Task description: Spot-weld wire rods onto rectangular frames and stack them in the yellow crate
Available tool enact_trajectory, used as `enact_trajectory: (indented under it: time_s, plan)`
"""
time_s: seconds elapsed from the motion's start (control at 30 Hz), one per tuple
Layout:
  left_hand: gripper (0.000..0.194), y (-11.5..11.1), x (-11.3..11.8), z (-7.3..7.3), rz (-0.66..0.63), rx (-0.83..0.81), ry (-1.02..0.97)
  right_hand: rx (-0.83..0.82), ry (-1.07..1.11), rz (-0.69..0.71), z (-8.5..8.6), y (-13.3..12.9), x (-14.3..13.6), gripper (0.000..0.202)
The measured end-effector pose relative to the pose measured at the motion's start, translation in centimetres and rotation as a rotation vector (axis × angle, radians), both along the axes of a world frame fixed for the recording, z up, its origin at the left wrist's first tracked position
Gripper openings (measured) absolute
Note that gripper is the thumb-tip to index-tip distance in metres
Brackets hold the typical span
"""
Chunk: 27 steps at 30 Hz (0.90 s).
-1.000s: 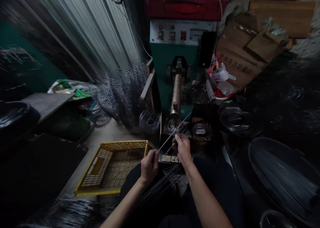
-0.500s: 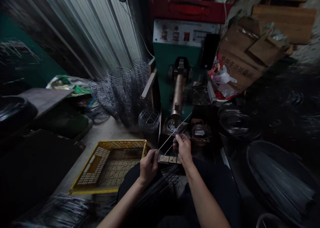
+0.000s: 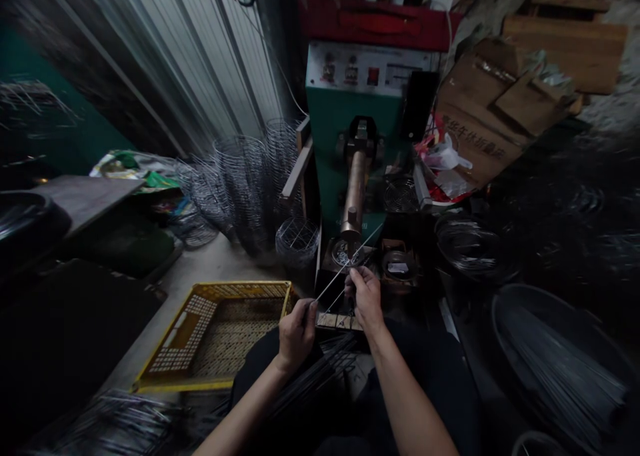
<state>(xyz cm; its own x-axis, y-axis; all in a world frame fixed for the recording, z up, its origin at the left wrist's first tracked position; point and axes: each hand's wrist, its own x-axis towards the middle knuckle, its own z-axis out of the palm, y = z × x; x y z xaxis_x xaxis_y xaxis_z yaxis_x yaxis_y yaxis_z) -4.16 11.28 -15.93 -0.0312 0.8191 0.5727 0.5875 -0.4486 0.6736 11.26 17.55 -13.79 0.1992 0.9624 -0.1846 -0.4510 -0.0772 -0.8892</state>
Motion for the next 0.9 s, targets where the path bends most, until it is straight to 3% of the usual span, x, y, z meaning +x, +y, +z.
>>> enact_trajectory:
  time_s: [0.63, 0.9]
  plan:
    - [0.012, 0.5, -0.2, 0.6, 0.011, 0.004, 0.040, -0.007, 0.015, 0.023, 0.5, 0.7, -0.1, 0.029]
    - [0.016, 2.0, 0.7, 1.2, -0.066, 0.024, 0.053, 0.065, -0.138, -0.022, 0.5, 1.2, 2.1, 0.031]
